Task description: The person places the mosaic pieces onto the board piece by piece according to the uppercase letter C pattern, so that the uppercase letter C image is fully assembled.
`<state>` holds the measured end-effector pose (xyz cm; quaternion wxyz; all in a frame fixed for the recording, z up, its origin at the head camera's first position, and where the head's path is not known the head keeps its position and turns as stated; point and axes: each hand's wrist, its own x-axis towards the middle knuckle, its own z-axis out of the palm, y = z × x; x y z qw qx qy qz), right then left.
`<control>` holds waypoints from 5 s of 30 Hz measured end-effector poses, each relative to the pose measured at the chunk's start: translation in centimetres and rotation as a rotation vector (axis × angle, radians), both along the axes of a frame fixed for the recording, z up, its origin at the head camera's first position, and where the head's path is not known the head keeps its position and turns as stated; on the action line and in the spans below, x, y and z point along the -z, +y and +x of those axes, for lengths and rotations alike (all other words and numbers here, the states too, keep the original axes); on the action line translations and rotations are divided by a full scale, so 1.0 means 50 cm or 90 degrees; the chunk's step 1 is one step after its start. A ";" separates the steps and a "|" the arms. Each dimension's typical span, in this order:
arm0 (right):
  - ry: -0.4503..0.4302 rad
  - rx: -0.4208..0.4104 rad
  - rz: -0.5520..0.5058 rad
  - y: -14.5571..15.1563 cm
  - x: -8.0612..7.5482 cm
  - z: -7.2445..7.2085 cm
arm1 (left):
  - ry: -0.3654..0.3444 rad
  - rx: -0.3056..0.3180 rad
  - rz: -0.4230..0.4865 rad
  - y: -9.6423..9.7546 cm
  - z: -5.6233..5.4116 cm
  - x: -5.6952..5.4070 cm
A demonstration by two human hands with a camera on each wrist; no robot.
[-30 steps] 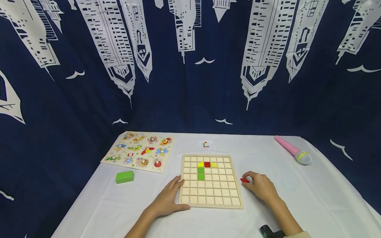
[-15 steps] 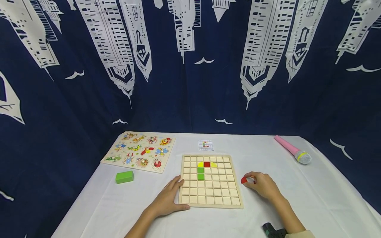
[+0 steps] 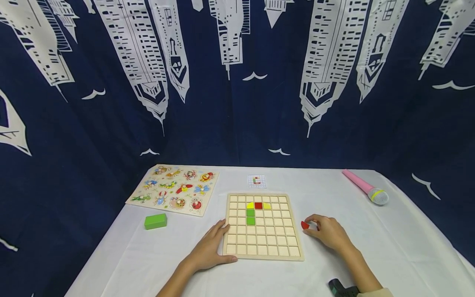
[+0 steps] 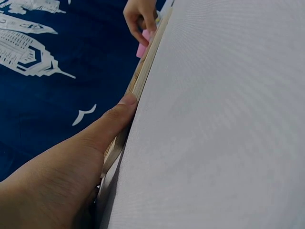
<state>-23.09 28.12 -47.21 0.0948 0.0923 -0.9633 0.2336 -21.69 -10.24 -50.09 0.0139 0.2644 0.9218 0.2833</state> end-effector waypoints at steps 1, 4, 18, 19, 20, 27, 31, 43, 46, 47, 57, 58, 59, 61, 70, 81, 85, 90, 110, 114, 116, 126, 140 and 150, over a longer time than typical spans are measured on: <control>0.001 -0.002 -0.001 0.001 0.000 0.000 | -0.001 -0.001 0.000 0.000 0.000 0.000; 0.001 0.001 -0.006 0.001 -0.002 0.000 | -0.004 -0.004 0.002 -0.001 -0.001 0.001; 0.016 -0.107 -0.045 -0.156 -0.032 -0.001 | 0.007 0.001 0.015 -0.012 0.005 0.007; 0.014 -0.120 -0.049 -0.170 -0.032 -0.002 | 0.006 0.001 0.014 -0.012 0.005 0.006; 0.017 -0.130 -0.050 -0.185 -0.032 -0.003 | 0.002 0.000 0.012 -0.011 0.004 0.006; 0.043 -0.172 -0.027 -0.254 -0.019 -0.014 | -0.010 -0.003 0.007 -0.006 0.002 0.001; 0.027 -0.178 -0.022 -0.266 -0.012 -0.017 | 0.000 0.004 0.008 -0.003 0.001 0.001; 0.018 -0.194 -0.020 -0.270 -0.009 -0.020 | 0.006 0.007 0.005 -0.002 -0.001 -0.001; 0.016 -0.195 -0.016 -0.270 -0.008 -0.020 | 0.010 0.007 0.003 -0.002 -0.001 0.000; 0.015 -0.195 -0.015 -0.270 -0.008 -0.020 | 0.011 0.007 0.003 -0.002 -0.001 0.001; 0.020 -0.145 -0.030 -0.224 -0.022 -0.010 | 0.004 0.004 0.001 0.000 -0.001 0.003; 0.017 -0.134 -0.038 -0.211 -0.024 -0.010 | 0.003 0.003 0.001 0.000 -0.001 0.003; 0.013 -0.125 -0.048 -0.197 -0.026 -0.010 | 0.002 0.002 0.002 0.000 -0.001 0.002; 0.012 -0.102 -0.063 -0.164 -0.027 -0.012 | -0.001 0.000 0.002 0.000 -0.001 0.002; 0.058 0.026 -0.048 -0.011 -0.020 -0.014 | 0.001 0.000 0.010 -0.001 -0.001 -0.001; -0.007 0.080 -0.036 0.070 -0.006 -0.015 | -0.007 -0.001 0.011 -0.003 0.000 0.001; -0.019 0.101 -0.027 0.073 -0.001 -0.018 | -0.010 -0.001 0.008 -0.002 -0.001 0.001; -0.014 0.076 -0.035 0.078 0.008 -0.027 | -0.014 -0.004 0.002 -0.002 -0.003 0.001; 0.011 -0.129 -0.051 -0.173 -0.017 -0.008 | -0.008 0.000 0.007 0.000 -0.001 0.000; 0.014 -0.148 -0.040 -0.199 -0.006 -0.008 | -0.007 0.003 0.004 0.001 -0.002 0.000; 0.022 -0.152 -0.032 -0.205 0.000 -0.009 | -0.010 0.000 0.000 0.000 -0.002 0.001; 0.013 -0.155 -0.036 -0.202 0.005 -0.011 | -0.018 -0.002 -0.002 0.000 0.000 -0.001; 0.005 -0.015 -0.087 -0.010 -0.006 0.020 | -0.011 -0.002 0.007 -0.002 0.000 0.000; 0.016 0.031 -0.076 0.088 0.003 0.039 | -0.013 -0.008 -0.002 -0.006 -0.002 -0.001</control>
